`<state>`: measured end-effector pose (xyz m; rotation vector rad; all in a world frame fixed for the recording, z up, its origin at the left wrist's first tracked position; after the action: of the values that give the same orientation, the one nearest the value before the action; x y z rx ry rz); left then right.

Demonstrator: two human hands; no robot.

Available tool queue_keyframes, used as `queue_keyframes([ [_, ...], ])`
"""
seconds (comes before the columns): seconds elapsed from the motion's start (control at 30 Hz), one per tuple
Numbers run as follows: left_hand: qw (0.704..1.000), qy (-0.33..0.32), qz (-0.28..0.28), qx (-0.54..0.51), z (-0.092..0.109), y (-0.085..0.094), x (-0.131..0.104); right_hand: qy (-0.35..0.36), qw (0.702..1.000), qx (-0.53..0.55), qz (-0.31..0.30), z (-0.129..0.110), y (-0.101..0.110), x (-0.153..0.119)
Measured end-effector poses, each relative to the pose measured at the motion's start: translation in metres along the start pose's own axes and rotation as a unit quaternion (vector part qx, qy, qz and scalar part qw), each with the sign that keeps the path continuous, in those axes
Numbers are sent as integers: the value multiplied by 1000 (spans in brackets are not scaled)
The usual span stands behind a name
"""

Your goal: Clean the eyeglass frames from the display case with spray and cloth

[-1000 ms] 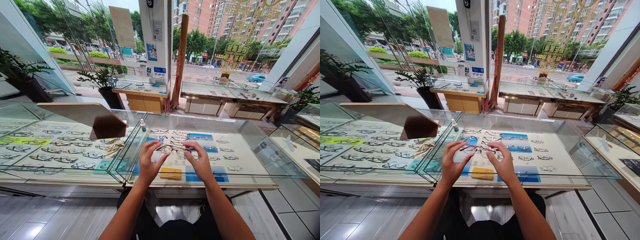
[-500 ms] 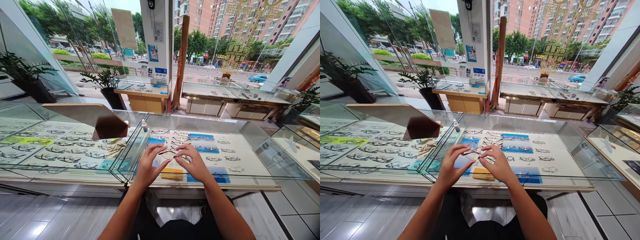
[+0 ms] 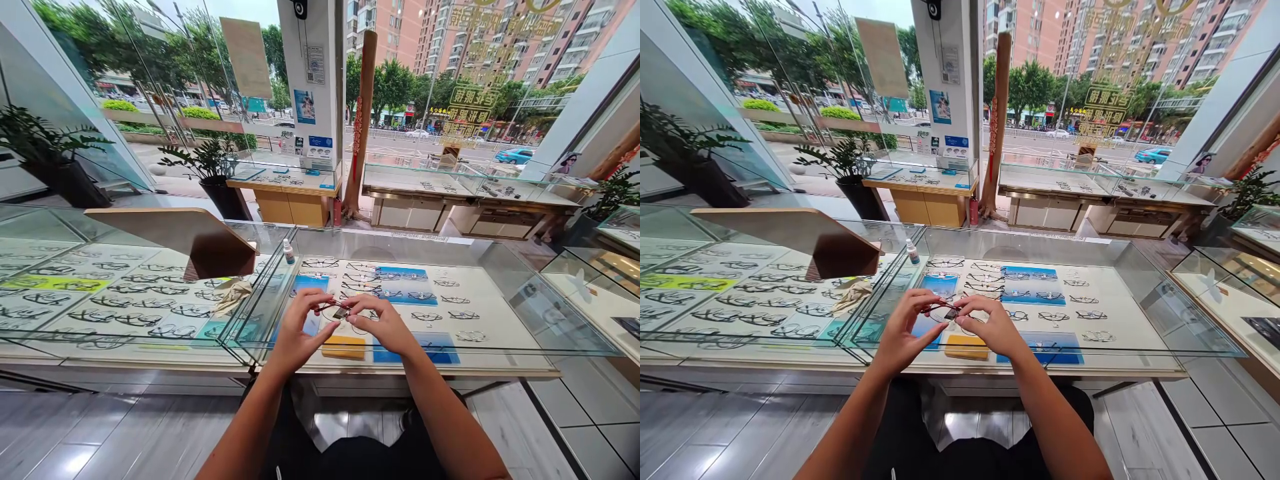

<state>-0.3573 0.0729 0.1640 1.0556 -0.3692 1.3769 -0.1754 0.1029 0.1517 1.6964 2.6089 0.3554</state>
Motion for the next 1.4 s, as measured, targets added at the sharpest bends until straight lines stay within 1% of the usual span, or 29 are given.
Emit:
queue_keyframes([
  [0.23,993,35,0,-111,-12,-7,-3,-17,1000,20,-10,13,-3,6],
  [0.3,991,55,12,-118,-16,-11,-6,-19,999,30,-3,16,-3,8],
  [0.33,991,67,34,-106,-18,-11,-8,-18,999,34,8,17,-1,9],
  [0.43,982,112,149,-33,-20,-4,-21,-6,997,27,74,16,5,11],
  [0.47,976,131,175,-19,-20,-5,-25,2,994,18,104,15,7,11],
  [0.5,971,153,184,-18,-21,-9,-29,12,991,7,135,13,9,10],
  [0.57,965,201,160,-55,-26,-23,-32,44,979,-23,195,9,9,6],
  [0.63,954,248,129,-111,-33,-39,-33,83,965,-64,239,4,4,1],
  [0.73,926,305,135,-177,-45,-50,-33,123,946,-137,267,1,-7,-4],
  [0.83,897,356,150,-216,-58,-55,-36,139,931,-198,274,2,-15,-6],
  [0.9,885,374,154,-231,-63,-57,-37,142,927,-222,266,4,-19,-6],
  [0.97,886,372,158,-225,-65,-56,-36,140,930,-231,249,4,-22,-6],
  [1.03,898,359,153,-203,-65,-50,-32,137,937,-228,226,3,-25,-6],
  [1.1,915,339,128,-176,-66,-41,-22,137,944,-217,209,-1,-24,-7],
  [1.17,937,311,75,-139,-68,-28,-4,134,948,-199,208,-4,-17,-8],
  [1.23,963,262,-6,-69,-71,-11,22,117,952,-174,222,-1,0,-9],
  [1.3,976,187,-98,42,-76,6,51,82,955,-159,238,10,21,-9],
  [1.33,972,151,-148,102,-80,12,64,62,954,-162,243,20,32,-9],
  [1.37,956,125,-202,170,-87,16,75,43,954,-165,247,30,42,-9],
  [1.4,929,111,-263,236,-97,17,82,22,954,-166,247,43,52,-10],
])
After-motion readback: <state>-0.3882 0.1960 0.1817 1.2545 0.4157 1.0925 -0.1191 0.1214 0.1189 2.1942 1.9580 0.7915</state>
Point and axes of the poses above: each hand's wrist, its own x-axis towards the middle knuckle, its own y-axis out of the back of the hand, z = x × y, the point moved 8 cm from there along x, towards the middle knuckle, and after that the axes turned 10 degrees about -y, right-handed, at the moved point
